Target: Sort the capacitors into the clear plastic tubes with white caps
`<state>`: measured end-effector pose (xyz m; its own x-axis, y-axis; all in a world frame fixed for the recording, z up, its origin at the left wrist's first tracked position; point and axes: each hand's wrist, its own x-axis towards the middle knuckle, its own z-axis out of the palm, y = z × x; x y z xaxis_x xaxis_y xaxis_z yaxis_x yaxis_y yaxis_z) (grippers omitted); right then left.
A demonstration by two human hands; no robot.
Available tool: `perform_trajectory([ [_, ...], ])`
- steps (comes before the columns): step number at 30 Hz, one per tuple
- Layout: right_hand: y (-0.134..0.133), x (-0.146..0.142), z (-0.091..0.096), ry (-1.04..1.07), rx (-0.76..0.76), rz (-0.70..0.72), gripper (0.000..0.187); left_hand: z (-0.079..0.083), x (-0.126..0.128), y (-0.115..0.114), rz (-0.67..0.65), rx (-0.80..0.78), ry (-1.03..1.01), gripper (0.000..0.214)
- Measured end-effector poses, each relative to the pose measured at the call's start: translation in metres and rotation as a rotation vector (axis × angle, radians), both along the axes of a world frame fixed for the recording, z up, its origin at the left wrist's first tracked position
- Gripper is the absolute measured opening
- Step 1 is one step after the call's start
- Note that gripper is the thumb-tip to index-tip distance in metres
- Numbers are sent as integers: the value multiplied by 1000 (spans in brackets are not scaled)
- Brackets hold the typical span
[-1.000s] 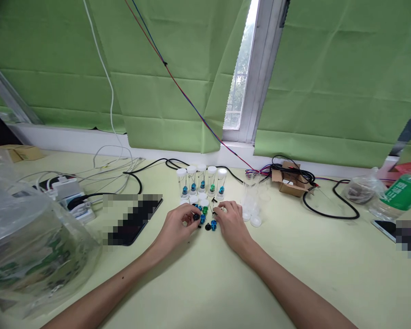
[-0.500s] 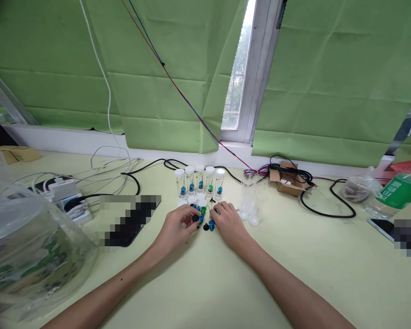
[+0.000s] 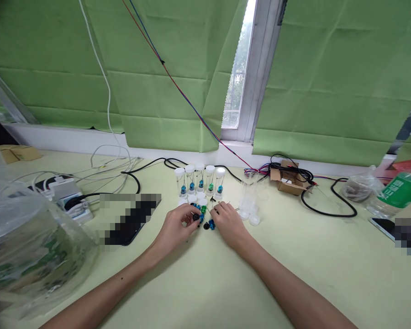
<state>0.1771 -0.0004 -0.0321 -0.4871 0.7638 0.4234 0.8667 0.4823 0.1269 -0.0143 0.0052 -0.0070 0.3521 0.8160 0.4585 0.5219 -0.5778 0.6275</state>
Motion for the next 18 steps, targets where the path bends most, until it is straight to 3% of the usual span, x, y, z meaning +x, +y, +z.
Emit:
perform_trajectory([
  [18,-5,1,5,169,105,19,27,-1,-1,0,0,-11,-5,16],
])
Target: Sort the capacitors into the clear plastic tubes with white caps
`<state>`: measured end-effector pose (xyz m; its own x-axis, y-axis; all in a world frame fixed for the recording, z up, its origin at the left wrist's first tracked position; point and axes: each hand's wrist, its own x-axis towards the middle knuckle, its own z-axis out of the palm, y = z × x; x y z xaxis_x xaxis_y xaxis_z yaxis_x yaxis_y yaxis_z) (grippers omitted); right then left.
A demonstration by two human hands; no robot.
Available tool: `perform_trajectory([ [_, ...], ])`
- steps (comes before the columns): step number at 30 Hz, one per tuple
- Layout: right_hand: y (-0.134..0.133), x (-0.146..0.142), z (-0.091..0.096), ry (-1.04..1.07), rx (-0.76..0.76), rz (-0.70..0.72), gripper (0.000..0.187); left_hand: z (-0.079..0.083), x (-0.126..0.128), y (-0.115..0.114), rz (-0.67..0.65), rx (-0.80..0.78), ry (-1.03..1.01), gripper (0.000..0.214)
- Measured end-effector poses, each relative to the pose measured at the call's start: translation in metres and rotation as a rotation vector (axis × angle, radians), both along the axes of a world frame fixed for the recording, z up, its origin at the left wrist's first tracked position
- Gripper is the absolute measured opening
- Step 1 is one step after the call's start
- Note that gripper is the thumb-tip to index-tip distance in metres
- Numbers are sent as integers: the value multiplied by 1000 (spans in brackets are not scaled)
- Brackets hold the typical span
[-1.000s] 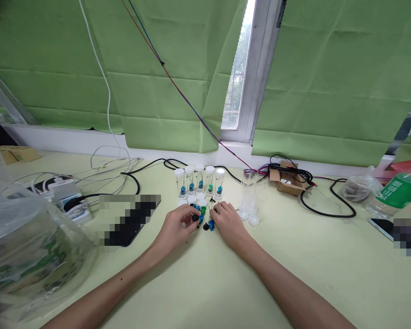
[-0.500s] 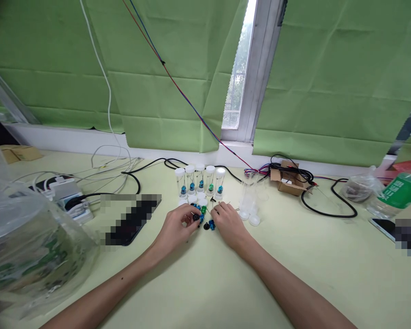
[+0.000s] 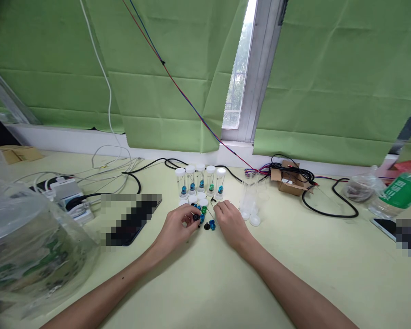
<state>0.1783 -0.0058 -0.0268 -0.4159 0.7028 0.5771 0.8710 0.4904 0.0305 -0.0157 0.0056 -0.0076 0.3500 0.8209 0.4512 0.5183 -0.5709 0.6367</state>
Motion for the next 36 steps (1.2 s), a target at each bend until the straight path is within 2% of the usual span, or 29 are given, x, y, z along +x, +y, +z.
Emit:
perform_trajectory([
  [9,2,4,-9,231,14,2,30,0,0,-1,-2,-1,9,17],
  [16,3,7,-15,425,24,-30,24,-1,0,0,-19,-7,2,18],
  [24,3,6,-14,489,10,-65,22,-3,0,1,-15,-16,-7,16],
  [29,-1,2,-10,537,90,-36,21,-2,-1,0,10,-30,0,14],
  [36,-14,-7,-2,621,247,80,19,1,-4,0,-18,-4,-51,13],
])
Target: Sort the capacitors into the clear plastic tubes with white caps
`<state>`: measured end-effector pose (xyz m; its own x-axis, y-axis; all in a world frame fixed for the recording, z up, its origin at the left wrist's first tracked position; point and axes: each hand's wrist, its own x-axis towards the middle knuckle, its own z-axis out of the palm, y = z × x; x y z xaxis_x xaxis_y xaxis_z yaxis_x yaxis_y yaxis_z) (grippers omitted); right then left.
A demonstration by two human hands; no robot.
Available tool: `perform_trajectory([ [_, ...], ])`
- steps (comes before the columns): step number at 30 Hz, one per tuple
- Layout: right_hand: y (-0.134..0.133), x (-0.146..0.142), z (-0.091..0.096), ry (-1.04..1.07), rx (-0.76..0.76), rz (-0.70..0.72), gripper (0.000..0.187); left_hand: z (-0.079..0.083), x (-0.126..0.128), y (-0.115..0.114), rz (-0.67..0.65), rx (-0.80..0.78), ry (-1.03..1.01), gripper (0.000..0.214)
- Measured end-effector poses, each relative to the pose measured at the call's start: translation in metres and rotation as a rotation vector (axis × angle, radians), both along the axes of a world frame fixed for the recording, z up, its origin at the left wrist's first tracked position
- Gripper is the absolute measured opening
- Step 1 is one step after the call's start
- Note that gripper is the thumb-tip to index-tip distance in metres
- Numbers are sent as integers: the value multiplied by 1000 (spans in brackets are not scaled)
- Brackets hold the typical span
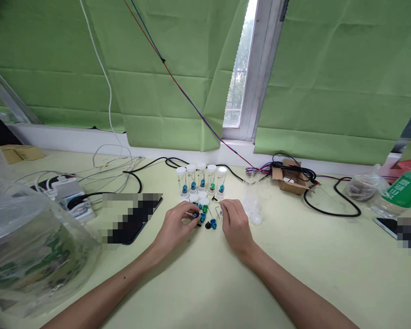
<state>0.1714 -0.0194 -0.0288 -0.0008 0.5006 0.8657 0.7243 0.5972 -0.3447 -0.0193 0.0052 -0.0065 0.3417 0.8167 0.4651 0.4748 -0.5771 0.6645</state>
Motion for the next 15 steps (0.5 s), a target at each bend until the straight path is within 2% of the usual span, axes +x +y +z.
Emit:
perform_trajectory([
  [7,-13,-9,4,11,179,82,29,2,1,-1,32,3,44,8],
  [15,-22,-18,2,-4,192,163,32,-1,2,0,-10,8,72,12],
])
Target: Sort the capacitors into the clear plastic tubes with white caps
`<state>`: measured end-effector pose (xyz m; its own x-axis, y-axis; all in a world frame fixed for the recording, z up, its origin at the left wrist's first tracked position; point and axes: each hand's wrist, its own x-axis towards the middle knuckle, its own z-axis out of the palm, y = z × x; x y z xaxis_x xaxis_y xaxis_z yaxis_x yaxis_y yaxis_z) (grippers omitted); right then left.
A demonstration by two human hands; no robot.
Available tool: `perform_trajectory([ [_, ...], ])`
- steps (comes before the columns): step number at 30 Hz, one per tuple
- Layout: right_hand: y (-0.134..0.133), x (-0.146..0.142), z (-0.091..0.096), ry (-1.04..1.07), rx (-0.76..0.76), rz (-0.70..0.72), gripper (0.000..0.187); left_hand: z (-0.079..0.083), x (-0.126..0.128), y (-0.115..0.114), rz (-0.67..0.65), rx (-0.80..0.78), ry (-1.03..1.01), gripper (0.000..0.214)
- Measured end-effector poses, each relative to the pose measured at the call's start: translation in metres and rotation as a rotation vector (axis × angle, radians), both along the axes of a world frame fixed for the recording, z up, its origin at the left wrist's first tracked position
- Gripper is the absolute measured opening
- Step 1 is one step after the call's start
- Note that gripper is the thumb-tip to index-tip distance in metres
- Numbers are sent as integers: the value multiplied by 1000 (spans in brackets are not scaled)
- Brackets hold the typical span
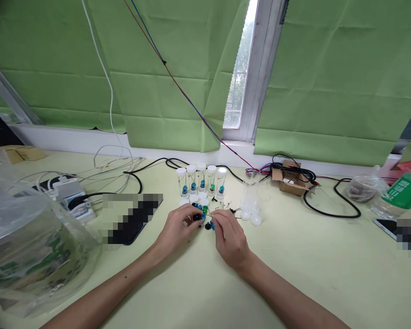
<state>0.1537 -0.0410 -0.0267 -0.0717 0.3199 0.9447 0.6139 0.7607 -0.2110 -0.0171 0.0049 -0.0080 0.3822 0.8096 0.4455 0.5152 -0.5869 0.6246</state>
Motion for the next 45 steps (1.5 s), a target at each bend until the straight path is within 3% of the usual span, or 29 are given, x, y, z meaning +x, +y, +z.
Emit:
perform_trajectory([
  [25,0,0,-1,-13,-16,29,33,1,1,-1,-2,-9,-50,8],
  [38,2,1,1,74,-130,29,25,1,3,1,36,-152,-191,8],
  [45,1,1,3,82,-151,12,22,3,0,-1,4,-60,-116,7],
])
